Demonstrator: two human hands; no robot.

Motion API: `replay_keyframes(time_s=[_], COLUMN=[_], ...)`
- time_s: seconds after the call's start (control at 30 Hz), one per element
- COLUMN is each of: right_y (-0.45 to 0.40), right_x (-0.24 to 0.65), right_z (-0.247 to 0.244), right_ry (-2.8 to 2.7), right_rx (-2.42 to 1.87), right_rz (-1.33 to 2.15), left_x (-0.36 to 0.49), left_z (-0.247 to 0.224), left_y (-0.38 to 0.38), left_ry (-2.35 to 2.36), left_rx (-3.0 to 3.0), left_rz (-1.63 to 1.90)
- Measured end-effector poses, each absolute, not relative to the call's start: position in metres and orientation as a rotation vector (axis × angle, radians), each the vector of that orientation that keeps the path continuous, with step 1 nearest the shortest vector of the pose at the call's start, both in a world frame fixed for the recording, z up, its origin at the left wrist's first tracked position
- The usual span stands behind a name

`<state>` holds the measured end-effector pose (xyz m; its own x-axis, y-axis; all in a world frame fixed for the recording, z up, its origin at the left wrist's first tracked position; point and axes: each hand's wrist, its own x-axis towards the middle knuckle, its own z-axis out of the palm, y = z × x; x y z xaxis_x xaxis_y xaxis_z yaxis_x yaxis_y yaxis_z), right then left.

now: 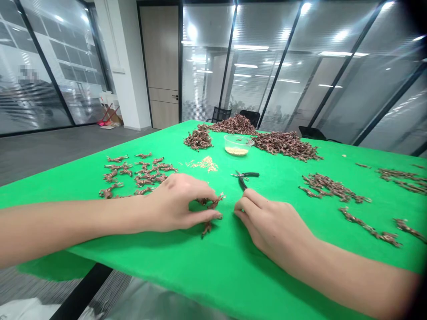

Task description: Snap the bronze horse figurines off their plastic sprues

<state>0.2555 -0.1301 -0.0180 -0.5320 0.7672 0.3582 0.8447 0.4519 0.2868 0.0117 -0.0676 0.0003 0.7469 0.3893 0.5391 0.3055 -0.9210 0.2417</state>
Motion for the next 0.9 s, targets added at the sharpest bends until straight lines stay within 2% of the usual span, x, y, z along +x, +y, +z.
replay_keyframes(time_s=[0.33,0.53,0.67,0.77,0.9], right_y=[-0.127,-0.123,-0.124,-0.126,-0.133], right_x=[0.257,0.261,0.259,0.256,0.249], right_z=[-0.017,-0.021,-0.023,-0.023,-0.018], right_ry=[-2.486,-2.333,-2.306,-2.284,-2.166], right_rx=[-1.413,-1.306,-1.200,-1.083,-0.986], right_rz=[-0.648,-0.411,-0.393,-0.346,-0.088], left_x=[0.021,0.022,0.022,0.024,0.030], left_z=[0.010,0.007,0.007,0.008,0.006], left_y=[-0.070,-0.068,-0.069,-0.074,-0.082], left_ry=[0.786,0.828,0.817,0.788,0.677], left_rx=[2.075,2.077,2.134,2.000,1.707], left_rz=[0.840,0.834,0.874,0.843,0.749])
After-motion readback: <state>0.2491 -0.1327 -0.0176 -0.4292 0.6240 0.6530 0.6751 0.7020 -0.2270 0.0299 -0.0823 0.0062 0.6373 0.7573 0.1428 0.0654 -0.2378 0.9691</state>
